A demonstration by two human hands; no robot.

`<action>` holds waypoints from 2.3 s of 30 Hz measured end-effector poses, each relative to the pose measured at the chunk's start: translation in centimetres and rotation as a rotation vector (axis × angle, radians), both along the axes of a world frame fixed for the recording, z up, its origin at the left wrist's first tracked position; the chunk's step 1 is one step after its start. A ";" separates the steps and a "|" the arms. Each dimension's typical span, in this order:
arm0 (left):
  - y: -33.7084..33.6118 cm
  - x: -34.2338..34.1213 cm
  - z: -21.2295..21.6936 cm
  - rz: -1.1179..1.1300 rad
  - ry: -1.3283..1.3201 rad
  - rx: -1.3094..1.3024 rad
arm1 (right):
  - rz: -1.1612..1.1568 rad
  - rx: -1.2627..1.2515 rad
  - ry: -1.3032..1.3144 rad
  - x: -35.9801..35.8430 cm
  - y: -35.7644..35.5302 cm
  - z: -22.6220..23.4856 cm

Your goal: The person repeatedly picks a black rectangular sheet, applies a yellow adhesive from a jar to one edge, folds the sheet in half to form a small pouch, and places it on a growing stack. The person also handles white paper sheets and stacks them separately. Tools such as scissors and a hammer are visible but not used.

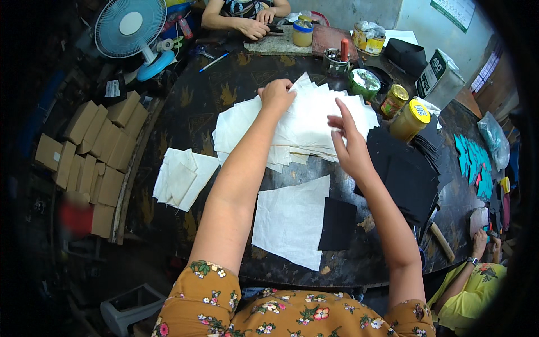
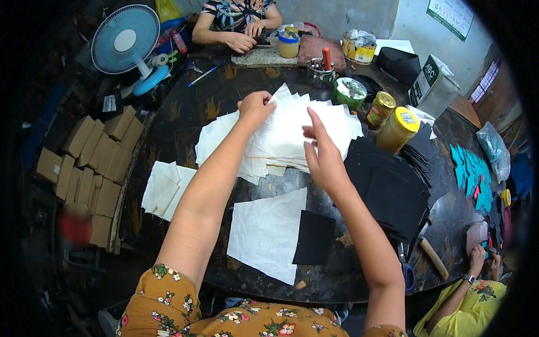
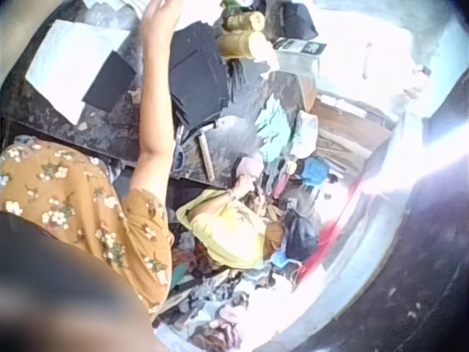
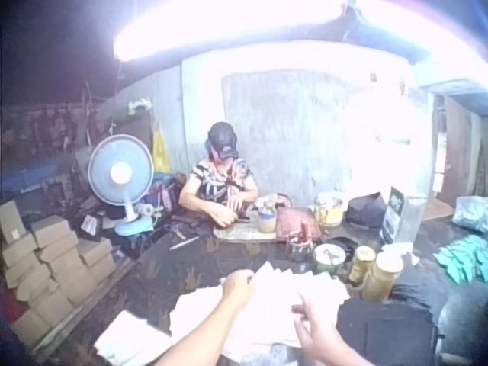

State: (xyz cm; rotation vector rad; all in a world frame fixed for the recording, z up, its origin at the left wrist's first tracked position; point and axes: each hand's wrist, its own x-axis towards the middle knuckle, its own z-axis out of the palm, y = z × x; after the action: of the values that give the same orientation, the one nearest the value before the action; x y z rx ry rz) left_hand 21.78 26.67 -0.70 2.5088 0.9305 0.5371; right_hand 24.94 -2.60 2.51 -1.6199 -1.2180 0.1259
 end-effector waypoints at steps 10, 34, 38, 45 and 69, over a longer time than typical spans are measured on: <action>-5.0 -9.6 9.9 -0.414 -0.797 0.017 | -0.038 0.070 0.235 2.1 1.8 -1.1; -20.1 -20.1 7.7 -0.505 0.024 -0.609 | 0.059 -0.173 0.836 -17.5 -18.8 0.1; -19.8 -18.7 4.7 -0.451 0.138 -0.426 | -0.034 -0.278 0.699 -17.4 -17.6 -1.2; -18.8 -17.1 2.7 -0.425 0.080 -0.262 | -0.081 -0.374 0.609 -16.4 -15.4 -0.6; -21.1 -19.2 1.4 -0.316 -0.219 0.202 | -0.710 -0.664 -0.456 2.9 -18.5 3.3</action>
State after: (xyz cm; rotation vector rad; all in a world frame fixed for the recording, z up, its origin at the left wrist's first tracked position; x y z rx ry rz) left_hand 2.59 5.60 0.68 2.6350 0.4052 0.8137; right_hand 27.83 -21.14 5.81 -2.6871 -0.8824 -0.3433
